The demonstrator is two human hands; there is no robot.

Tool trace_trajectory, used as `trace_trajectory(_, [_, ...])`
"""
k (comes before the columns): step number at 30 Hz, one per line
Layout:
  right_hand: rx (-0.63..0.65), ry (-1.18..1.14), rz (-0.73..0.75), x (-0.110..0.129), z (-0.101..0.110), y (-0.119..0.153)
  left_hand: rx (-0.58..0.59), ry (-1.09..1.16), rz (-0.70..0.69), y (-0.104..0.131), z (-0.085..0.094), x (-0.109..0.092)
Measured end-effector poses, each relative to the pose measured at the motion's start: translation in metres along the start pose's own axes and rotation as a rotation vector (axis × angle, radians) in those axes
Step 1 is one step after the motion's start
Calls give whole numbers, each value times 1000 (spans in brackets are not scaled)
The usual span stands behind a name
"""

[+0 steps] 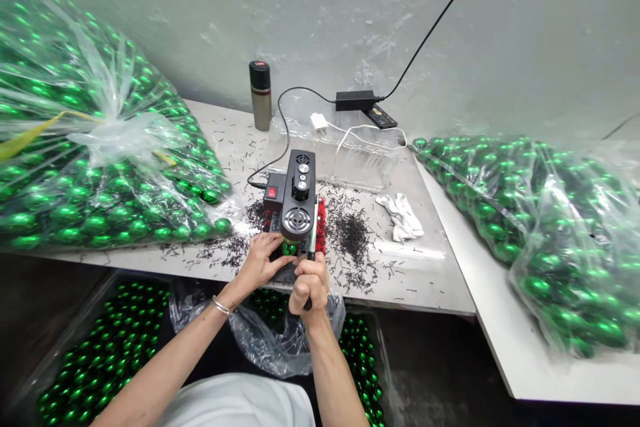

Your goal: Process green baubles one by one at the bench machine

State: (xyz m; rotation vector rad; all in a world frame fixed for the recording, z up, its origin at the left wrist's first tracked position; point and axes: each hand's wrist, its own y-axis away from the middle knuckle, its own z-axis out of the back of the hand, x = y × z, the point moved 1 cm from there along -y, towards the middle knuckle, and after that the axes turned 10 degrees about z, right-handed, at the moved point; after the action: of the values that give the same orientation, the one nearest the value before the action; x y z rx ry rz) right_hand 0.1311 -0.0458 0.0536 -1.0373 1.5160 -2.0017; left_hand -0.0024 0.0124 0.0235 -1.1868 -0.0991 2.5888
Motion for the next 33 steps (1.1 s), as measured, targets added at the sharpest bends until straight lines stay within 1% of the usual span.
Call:
trace_trajectory(3, [35, 20, -4, -1, 1, 3, 5, 2, 4, 0, 1, 0])
trace_trajectory(6, [126, 46, 82, -4, 3, 3, 2, 6, 1, 0, 0, 0])
trace_trajectory(8, [147, 57, 96, -3, 5, -3, 0, 17, -2, -2, -1, 1])
trace_trajectory(10, [110, 47, 63, 2, 8, -15, -4, 33, -3, -4, -3, 1])
trace_trajectory(12, [77, 20, 10, 10, 12, -35, -19, 54, -4, -6, -2, 0])
trace_trajectory(14, [74, -4, -86, 18, 15, -58, -57, 81, -10, -1, 2, -3])
trace_trajectory(16, [109, -24, -192, 26, 18, -78, -93, 113, -45, 15, 9, -6])
trace_trajectory(17, [117, -31, -216, 28, 19, -84, -90, 126, -74, 27, 12, -6])
trace_trajectory(18, [122, -31, -223, 30, 19, -87, -56, 133, -112, 42, 13, -7])
trace_trajectory(19, [118, -28, -218, 31, 20, -88, 26, 134, -149, 59, 13, -6])
trace_trajectory(20, [105, -21, -206, 31, 19, -86, 125, 112, -151, 76, 12, -4])
trace_trajectory(21, [86, -10, -196, 30, 19, -81, 228, 68, -116, 93, 9, -1])
trace_trajectory(22, [64, -3, -195, 29, 18, -76, 302, 3, -61, 107, 6, 3])
trace_trajectory(24, [16, -8, -199, 26, 15, -66, 376, -101, 18, 124, 3, 10])
trace_trajectory(25, [0, -15, -198, 24, 14, -62, 378, -119, 29, 126, 4, 12])
trace_trajectory(26, [-8, -22, -192, 23, 13, -59, 359, -108, 14, 123, 9, 13])
trace_trajectory(27, [-11, -27, -181, 22, 12, -57, 317, -80, -20, 115, 16, 14])
trace_trajectory(29, [-19, -27, -160, 21, 12, -57, 173, -25, -102, 85, 40, 15])
trace_trajectory(30, [-31, -22, -154, 21, 11, -57, 73, -40, -124, 65, 55, 18])
trace_trajectory(31, [-44, -16, -154, 21, 11, -57, -32, -90, -101, 44, 70, 22])
trace_trajectory(32, [-56, -11, -157, 21, 11, -58, -124, -158, -41, 21, 84, 28])
trace_trajectory(33, [-63, -8, -158, 21, 11, -58, -183, -237, 28, -2, 97, 35])
